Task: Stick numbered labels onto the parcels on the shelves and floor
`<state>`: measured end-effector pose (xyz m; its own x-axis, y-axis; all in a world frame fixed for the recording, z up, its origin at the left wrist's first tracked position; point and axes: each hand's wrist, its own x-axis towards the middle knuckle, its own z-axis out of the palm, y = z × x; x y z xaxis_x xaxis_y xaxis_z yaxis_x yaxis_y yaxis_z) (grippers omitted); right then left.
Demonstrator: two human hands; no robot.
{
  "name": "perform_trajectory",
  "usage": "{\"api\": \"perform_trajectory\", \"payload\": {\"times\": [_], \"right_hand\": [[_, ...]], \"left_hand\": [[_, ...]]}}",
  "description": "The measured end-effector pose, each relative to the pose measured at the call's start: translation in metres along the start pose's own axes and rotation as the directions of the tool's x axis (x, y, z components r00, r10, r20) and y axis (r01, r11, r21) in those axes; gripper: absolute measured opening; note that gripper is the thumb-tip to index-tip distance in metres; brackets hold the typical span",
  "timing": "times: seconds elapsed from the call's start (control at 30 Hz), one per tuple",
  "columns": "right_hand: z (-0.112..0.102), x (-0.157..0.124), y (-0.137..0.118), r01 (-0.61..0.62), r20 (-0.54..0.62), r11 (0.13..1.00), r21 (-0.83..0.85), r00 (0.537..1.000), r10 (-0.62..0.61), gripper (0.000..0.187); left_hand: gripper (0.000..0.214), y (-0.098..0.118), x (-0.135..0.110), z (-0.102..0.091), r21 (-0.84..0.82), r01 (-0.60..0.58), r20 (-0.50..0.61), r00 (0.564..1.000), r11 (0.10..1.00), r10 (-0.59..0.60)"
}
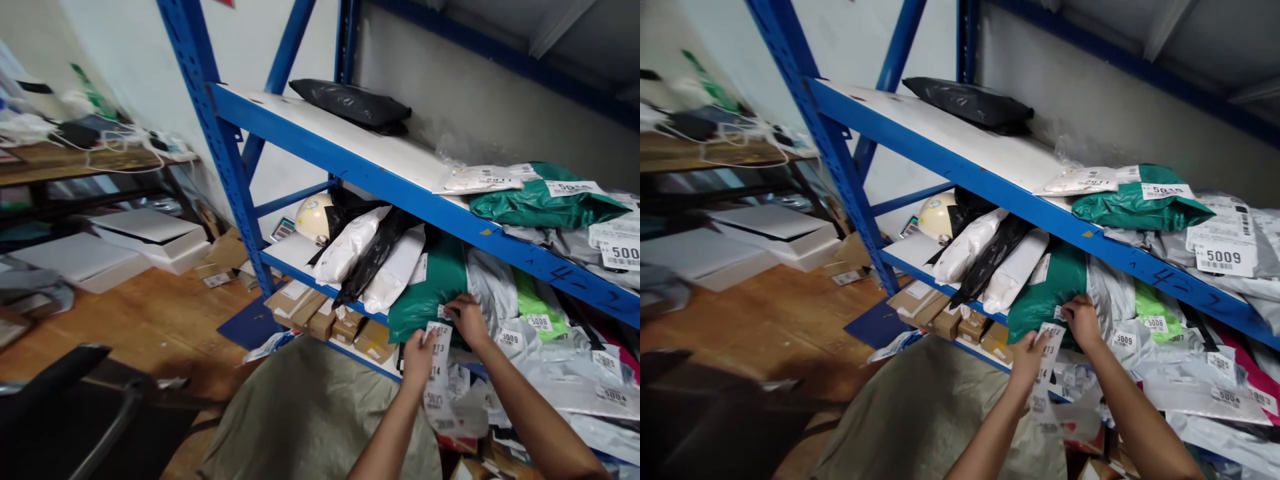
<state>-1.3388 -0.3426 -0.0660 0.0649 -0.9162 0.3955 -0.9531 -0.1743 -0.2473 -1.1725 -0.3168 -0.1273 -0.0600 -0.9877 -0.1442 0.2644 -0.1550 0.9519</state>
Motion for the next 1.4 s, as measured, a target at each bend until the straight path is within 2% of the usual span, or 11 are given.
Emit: {"api": "perform_trajectory", "payload": {"times": [0.2,0.33,0.47,0.53,0.6,0.67,0.73,0.8,0.9,1.13,1.4], "right_hand": [[0.008,0.066,-0.054,0.123,0.063,0.98,-0.154,0.991,-0.115,0.013],[0.019,0.104,-0.071,0.032,0.278,0.956,-0.291,0.959,0.053,0.014],[-0.003,0.09,-0.044,-0.015,0.279,0.94,-0.34,0.953,0.116,0.025],[-0.014,0.087,-0.045,-0.001,0.249,0.946,-0.324,0.965,0.086,0.025],[-0.014,0.096,-0.063,0.121,0.224,0.972,-0.199,0.972,-0.075,0.022],[-0.002,0.113,-0.088,0.317,0.23,0.949,0.005,0.923,-0.309,0.028],[0.015,0.128,-0.105,0.358,0.31,0.93,0.079,0.878,-0.364,0.03],[0.029,0.134,-0.108,0.297,0.34,0.95,0.097,0.887,-0.312,0.03],[0.037,0.127,-0.093,0.202,0.236,0.957,0.209,0.939,-0.25,0.035],[0.037,0.127,-0.085,0.044,0.252,0.956,0.29,0.96,-0.121,0.012],[0.049,0.131,-0.093,0.147,0.249,0.985,0.091,0.954,-0.166,0.015]], "left_hand": [[0.043,0.016,0.037,-0.077,0.14,-0.278,-0.072,0.954,0.95,0.29],[0.038,0.025,0.076,-0.087,0.161,-0.345,-0.095,0.927,0.925,0.363],[0.029,0.035,0.089,-0.088,0.166,-0.373,-0.021,0.924,0.913,0.382],[0.029,0.041,0.09,-0.09,0.117,-0.378,0.048,0.926,0.919,0.375],[0.03,0.046,0.09,-0.093,0.059,-0.381,0.128,0.92,0.923,0.371],[0.03,0.047,0.088,-0.094,0.008,-0.319,0.204,0.929,0.948,0.31],[0.028,0.046,0.086,-0.091,-0.027,-0.196,0.213,0.957,0.98,0.197],[0.024,0.044,0.085,-0.084,-0.081,-0.1,0.116,0.987,0.992,0.109],[0.019,0.043,0.088,-0.068,-0.186,-0.065,-0.046,0.997,0.98,0.058],[0.036,0.04,0.113,-0.04,-0.358,0.125,-0.112,0.978,0.925,-0.175],[0.023,0.043,0.125,-0.036,-0.475,0.261,-0.075,0.94,0.84,-0.334]]}}
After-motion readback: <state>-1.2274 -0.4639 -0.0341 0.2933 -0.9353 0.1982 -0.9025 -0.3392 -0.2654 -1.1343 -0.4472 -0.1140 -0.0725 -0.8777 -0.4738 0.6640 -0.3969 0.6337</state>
